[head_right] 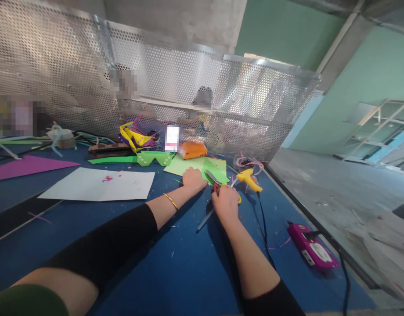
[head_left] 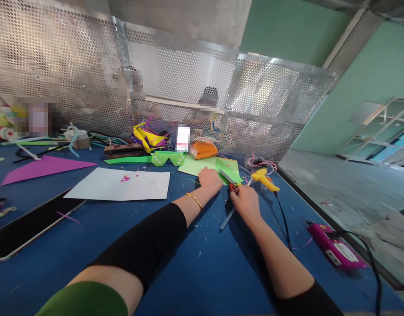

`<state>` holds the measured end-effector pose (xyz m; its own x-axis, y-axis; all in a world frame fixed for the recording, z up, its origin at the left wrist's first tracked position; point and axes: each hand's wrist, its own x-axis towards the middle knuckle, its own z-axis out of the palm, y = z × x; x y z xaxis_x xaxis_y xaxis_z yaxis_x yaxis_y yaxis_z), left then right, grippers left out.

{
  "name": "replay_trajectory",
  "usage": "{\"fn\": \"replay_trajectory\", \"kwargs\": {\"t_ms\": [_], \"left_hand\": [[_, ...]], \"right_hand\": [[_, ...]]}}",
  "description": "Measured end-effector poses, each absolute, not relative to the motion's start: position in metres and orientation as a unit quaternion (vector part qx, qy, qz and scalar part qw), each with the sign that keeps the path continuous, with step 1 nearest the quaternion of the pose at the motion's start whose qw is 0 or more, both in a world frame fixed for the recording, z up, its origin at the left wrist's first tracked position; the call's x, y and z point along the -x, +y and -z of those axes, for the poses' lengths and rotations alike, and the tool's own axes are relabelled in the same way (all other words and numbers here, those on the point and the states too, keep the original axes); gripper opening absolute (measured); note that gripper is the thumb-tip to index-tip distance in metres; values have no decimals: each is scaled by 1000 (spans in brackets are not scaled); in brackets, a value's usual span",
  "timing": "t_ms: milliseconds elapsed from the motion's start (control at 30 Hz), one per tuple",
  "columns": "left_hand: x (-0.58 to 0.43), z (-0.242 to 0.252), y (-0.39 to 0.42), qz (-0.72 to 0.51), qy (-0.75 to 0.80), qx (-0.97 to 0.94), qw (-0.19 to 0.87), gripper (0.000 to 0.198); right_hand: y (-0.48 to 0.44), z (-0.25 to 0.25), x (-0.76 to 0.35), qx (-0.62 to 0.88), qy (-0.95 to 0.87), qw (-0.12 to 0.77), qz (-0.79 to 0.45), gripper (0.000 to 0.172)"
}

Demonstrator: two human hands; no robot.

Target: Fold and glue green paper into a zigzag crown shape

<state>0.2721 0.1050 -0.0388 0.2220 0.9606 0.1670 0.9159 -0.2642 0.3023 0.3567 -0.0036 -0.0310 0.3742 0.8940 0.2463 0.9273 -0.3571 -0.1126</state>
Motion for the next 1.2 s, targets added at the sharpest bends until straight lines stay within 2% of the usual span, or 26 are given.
{"fn": "replay_trajectory", "kwargs": {"t_ms": [200, 400, 567, 700, 1000, 1200], "left_hand": [[-263, 37, 130, -152, 606, -778, 67, 36], [-269, 23, 171, -138, 472, -869, 52, 33], [-299, 10, 197, -39, 311, -947, 70, 33], [-316, 3, 203, 38, 245, -966, 74, 33], [-315, -3, 210, 76, 256, -956, 123, 35], [-291, -13, 220, -23, 315, -933, 171, 33]], "right_hand": [[-4, 28, -357, 821, -556, 117, 63, 23], [-11, 17, -358, 807, -581, 86, 68, 21], [-12, 20, -357, 790, -608, 44, 67, 20], [-11, 22, -357, 783, -618, 20, 73, 25], [-17, 21, -355, 768, -634, 1, 84, 26], [-16, 25, -355, 761, -643, 5, 90, 25]]}}
